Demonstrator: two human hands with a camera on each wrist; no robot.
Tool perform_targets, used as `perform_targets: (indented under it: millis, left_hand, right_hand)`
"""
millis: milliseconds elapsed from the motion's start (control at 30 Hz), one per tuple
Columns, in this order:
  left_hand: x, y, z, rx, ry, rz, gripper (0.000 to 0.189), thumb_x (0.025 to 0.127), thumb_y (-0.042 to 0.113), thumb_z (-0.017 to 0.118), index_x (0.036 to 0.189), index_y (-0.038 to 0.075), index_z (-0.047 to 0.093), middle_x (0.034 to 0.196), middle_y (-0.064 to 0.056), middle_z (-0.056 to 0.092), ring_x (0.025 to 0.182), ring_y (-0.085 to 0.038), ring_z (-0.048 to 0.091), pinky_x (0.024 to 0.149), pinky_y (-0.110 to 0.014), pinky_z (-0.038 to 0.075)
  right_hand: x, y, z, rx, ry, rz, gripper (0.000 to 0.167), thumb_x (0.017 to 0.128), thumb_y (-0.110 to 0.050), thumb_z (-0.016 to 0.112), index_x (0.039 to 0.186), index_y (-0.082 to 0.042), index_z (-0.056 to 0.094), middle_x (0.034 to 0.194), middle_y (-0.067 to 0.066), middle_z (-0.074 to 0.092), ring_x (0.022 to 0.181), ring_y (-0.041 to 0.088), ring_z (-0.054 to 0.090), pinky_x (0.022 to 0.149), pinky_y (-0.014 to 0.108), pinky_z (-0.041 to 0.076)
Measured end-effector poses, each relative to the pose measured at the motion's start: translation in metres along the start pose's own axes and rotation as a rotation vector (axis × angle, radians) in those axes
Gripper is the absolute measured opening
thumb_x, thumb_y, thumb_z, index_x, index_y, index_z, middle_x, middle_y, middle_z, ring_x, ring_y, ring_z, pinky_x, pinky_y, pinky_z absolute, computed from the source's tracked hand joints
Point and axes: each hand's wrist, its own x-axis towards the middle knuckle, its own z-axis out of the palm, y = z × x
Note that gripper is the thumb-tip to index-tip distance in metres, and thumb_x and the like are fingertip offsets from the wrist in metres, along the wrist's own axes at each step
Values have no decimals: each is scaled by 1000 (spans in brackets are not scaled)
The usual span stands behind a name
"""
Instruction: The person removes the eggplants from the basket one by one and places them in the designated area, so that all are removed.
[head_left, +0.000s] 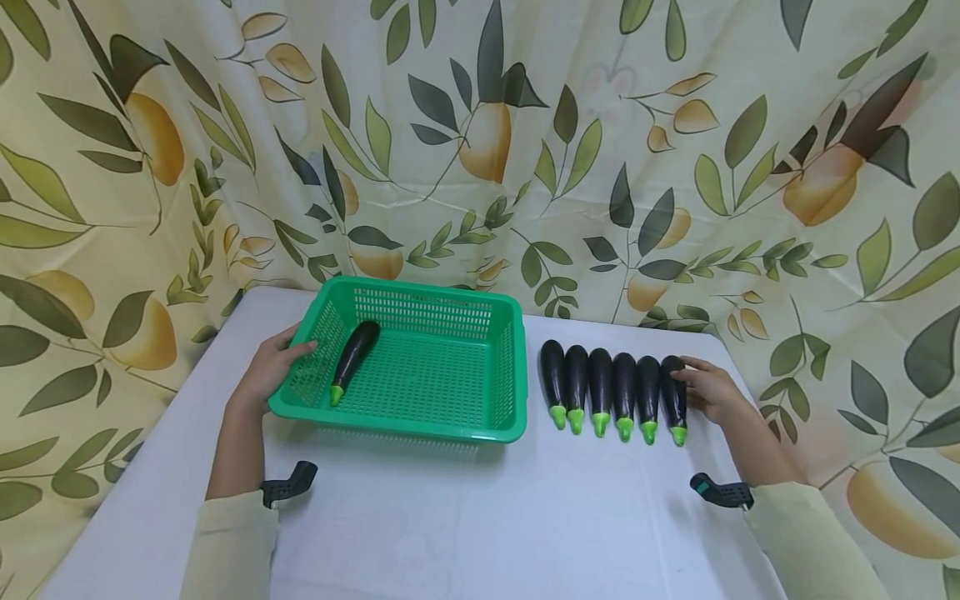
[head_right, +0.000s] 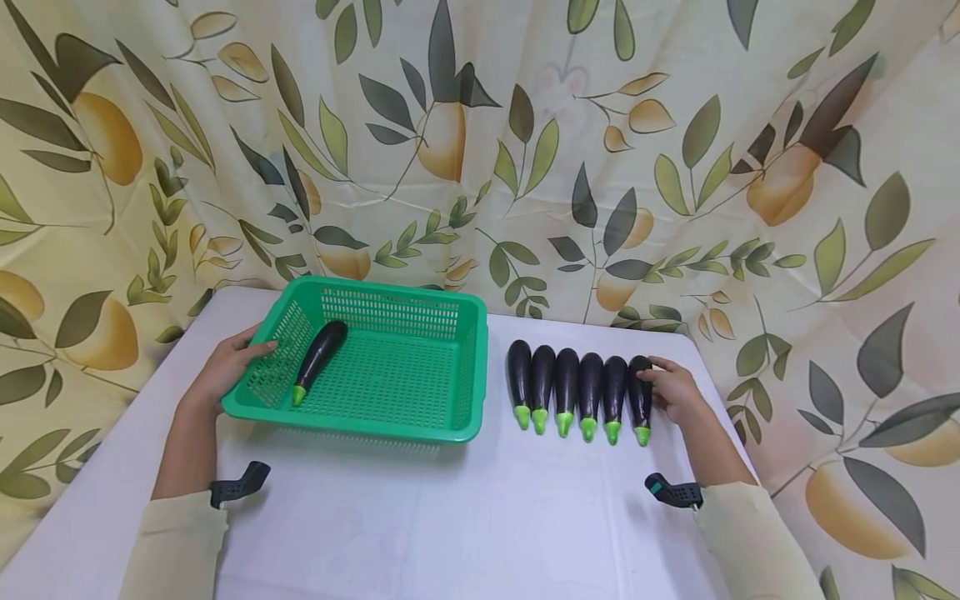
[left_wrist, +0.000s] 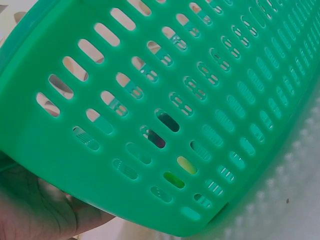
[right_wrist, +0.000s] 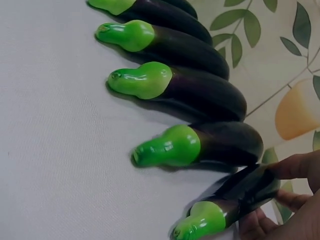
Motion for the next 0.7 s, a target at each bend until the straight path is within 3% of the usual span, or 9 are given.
perform_targets:
  millis: [300,700]
  left_hand:
    - [2,-2,-1,9,5,-4,66,111,25,50,169,12,20,158,-29,38,108,-20,59,80,-27,57]
    - [1,-1,-1,-6,4,0,66,111,25,51,168,12,21,157,-29,40,108,-19,60,81,-27,58]
  right_hand:
    - [-1,-2,4,-17,23,10,70,111,-14,50,167,-2,11,164,33,21,94,9,54,78,24,52]
    - [3,1,7,-77,104,-32,70,110,-18,55,166,1,17,152,33,39,83,5,57,75,25,51]
